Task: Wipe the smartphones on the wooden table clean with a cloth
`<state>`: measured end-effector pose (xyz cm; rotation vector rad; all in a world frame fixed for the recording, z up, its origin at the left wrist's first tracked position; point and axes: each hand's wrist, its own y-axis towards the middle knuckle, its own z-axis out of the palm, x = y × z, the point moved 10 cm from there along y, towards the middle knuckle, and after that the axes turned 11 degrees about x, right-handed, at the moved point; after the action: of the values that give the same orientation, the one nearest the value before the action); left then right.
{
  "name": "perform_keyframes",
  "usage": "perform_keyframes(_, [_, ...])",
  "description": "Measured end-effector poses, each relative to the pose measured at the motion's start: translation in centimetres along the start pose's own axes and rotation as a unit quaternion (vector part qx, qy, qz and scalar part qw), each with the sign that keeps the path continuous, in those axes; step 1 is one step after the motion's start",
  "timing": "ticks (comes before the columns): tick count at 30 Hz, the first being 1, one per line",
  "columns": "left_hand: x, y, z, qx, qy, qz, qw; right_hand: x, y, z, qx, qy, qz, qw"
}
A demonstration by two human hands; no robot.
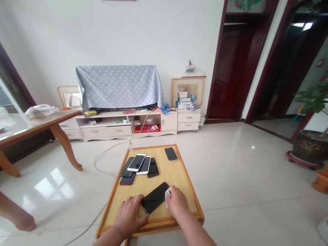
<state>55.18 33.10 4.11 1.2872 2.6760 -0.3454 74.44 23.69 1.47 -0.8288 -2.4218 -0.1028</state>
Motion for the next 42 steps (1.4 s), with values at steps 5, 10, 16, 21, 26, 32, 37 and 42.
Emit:
perform_keyframes(5, [-0.9,-0.1,-0.4,0.0,-0.01,0.012,1.0,-0.3,0.1,0.1,0.01,0.0,-0.004,1.0])
perform_keyframes(10, [-1.1,-0.1,-0.1,0.009,-0.005,-0.027,1.0,1.9,-1.3,0.7,0.009,-0.009,-0.041,0.999])
perform_keyframes(16, [-1.6,-0.5,-0.2,-0.035,-0.009,-0.027,0.999,6.2,-3.3,2.6,0.023,-0.019,-0.133,0.991])
perform_keyframes(21, [-1.4,-1.1,0.2,-0.074,-0.017,-0.035,0.996,5.4,-2.4,0.8,-0.002,-0.032,-0.126,0.991])
perform_keyframes(26, [-0.9,-1.2,0.6,-0.101,-0.026,-0.039,0.994,6.9,-4.2,2.3,0.012,-0.03,-0.205,0.978])
perform_keyframes(32, [-0.9,-1.1,0.5,-0.086,-0.039,-0.05,0.994,5.8,-2.7,1.9,0.029,-0.032,-0.19,0.981])
perform_keyframes(37, [-0.8,-1.0,0.3,-0.089,-0.044,-0.047,0.994,6.0,-2.3,1.4,0.015,-0.023,-0.177,0.984])
perform_keyframes(42, [-0.7,-0.9,0.4,-0.095,-0.05,-0.031,0.994,8.3,-3.7,3.4,0.027,0.102,-0.229,0.968])
